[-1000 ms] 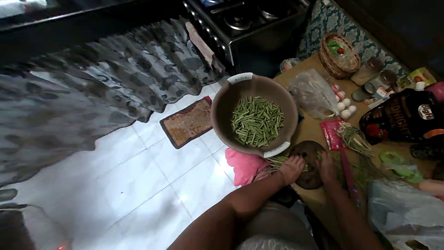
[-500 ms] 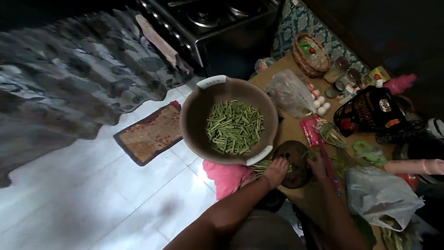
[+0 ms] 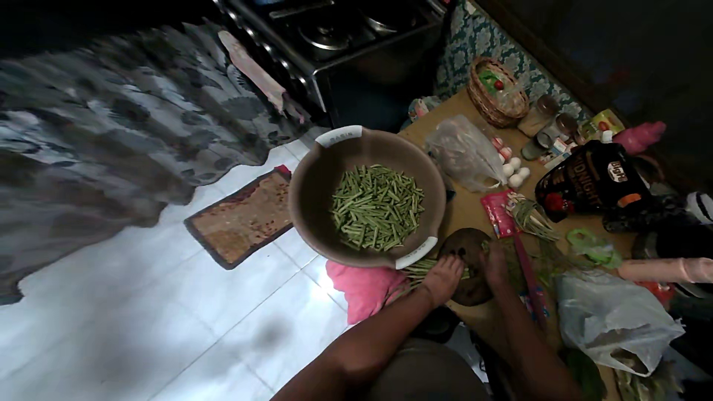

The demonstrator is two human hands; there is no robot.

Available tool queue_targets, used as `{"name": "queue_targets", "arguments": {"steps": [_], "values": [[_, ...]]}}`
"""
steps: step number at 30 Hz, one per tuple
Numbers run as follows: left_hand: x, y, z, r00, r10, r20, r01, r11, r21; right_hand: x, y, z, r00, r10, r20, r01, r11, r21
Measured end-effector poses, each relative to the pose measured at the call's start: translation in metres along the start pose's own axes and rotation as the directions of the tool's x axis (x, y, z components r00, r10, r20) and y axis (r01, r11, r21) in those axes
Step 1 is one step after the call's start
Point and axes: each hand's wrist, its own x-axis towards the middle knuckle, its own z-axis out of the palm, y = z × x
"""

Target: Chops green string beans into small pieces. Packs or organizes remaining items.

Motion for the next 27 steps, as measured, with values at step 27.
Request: {"name": "queue_targets", "arguments": {"steps": [27], "values": [[0.000, -0.001, 0.012, 0.987, 0.033, -0.154, -0.032, 0.999, 0.010, -0.022, -0.124, -0.069, 0.881, -0.467, -0.077, 0.441, 0.750, 0.494]]}}
